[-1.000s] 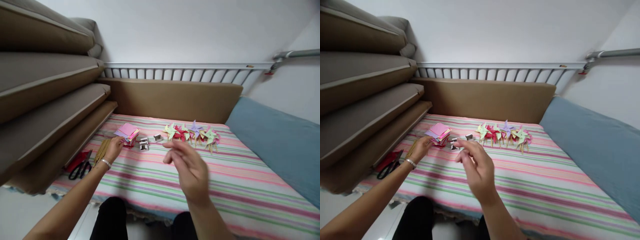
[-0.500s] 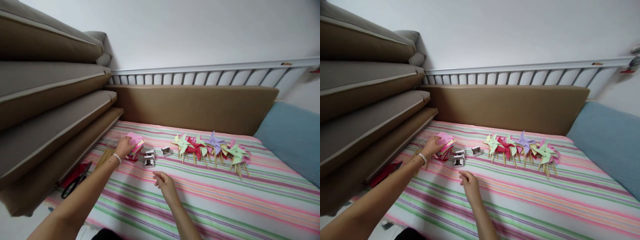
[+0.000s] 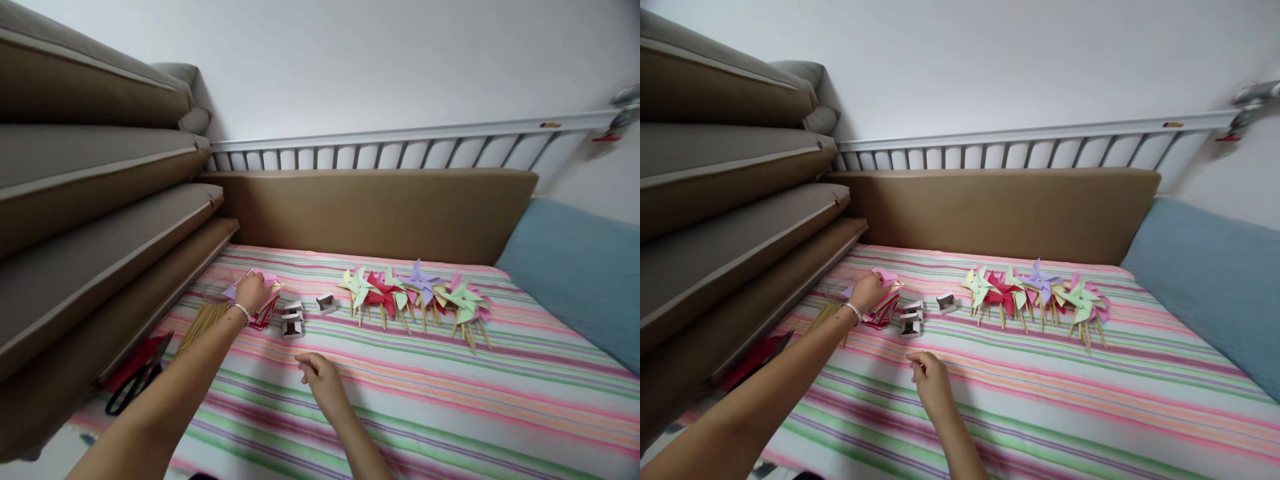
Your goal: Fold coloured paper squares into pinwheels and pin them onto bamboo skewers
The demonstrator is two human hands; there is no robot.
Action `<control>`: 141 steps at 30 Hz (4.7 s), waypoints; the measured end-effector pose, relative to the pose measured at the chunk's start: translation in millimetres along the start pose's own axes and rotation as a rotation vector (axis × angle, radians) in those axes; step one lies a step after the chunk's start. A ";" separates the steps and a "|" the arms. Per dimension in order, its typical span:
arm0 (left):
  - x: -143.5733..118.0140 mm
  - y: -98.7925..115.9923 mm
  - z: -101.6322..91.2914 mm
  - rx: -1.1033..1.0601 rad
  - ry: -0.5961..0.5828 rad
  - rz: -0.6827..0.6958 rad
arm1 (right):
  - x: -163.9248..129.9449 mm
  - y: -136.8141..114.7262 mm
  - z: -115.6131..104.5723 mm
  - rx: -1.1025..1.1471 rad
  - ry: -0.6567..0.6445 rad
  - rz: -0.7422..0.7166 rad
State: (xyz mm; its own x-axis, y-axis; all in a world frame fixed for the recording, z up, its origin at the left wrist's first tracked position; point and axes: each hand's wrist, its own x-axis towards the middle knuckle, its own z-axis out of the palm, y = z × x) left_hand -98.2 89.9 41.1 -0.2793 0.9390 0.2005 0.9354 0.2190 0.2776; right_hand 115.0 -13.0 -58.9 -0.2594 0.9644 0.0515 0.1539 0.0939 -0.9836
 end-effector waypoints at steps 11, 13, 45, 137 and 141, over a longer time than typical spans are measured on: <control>5.9 -18.3 -3.7 -0.239 0.041 -0.084 | 0.6 -2.8 -1.6 0.002 -0.003 0.032; 6.0 -20.2 -10.3 -0.293 0.109 -0.099 | 1.1 -3.0 -3.4 -0.002 0.003 0.031; -119.2 46.6 25.9 -2.252 -0.586 -0.492 | 25.6 -47.5 -28.7 0.731 0.410 0.036; -136.6 59.7 42.6 -1.824 -0.499 -0.408 | 18.0 -35.2 -15.2 -0.231 0.402 -0.147; -134.1 58.8 43.4 -1.746 -0.483 -0.447 | 20.3 -40.8 -23.6 -0.044 0.306 -0.074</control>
State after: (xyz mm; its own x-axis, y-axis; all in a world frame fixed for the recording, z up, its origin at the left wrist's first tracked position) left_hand 3.6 -11.7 -10.2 -0.0400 0.9490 -0.3128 -0.5194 0.2476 0.8179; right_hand 126.0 8.6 -13.7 0.0264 0.9835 0.1789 0.1877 0.1709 -0.9672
